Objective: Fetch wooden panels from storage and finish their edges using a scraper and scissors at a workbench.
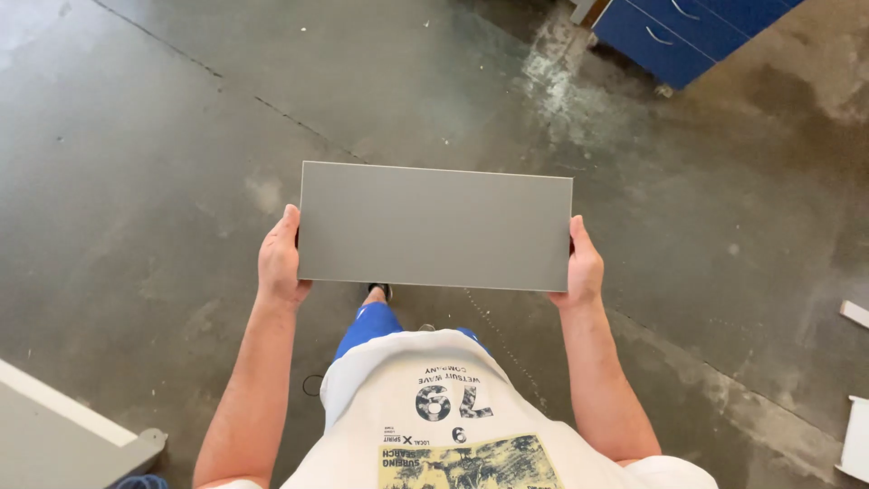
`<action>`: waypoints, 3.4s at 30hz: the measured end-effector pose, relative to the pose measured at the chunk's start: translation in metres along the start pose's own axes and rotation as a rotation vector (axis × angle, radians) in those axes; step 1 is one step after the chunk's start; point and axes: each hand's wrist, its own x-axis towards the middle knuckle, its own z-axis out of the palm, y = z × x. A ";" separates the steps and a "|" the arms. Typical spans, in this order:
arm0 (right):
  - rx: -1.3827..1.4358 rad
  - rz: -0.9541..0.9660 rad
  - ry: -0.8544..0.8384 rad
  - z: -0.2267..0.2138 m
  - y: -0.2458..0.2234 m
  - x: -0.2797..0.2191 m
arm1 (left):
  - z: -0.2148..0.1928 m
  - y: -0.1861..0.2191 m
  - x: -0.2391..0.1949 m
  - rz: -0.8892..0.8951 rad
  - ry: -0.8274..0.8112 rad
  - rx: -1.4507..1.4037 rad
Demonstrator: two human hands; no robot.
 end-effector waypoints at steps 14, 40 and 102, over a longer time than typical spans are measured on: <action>0.060 -0.205 0.110 0.086 -0.032 0.227 | 0.104 0.035 0.334 -0.146 -0.386 -0.042; 0.204 -0.368 -0.017 0.200 -0.157 0.609 | 0.400 0.117 0.711 -0.104 -0.344 0.119; -0.008 -0.945 0.411 0.302 -0.248 0.704 | 0.552 0.194 0.889 1.686 -0.887 0.282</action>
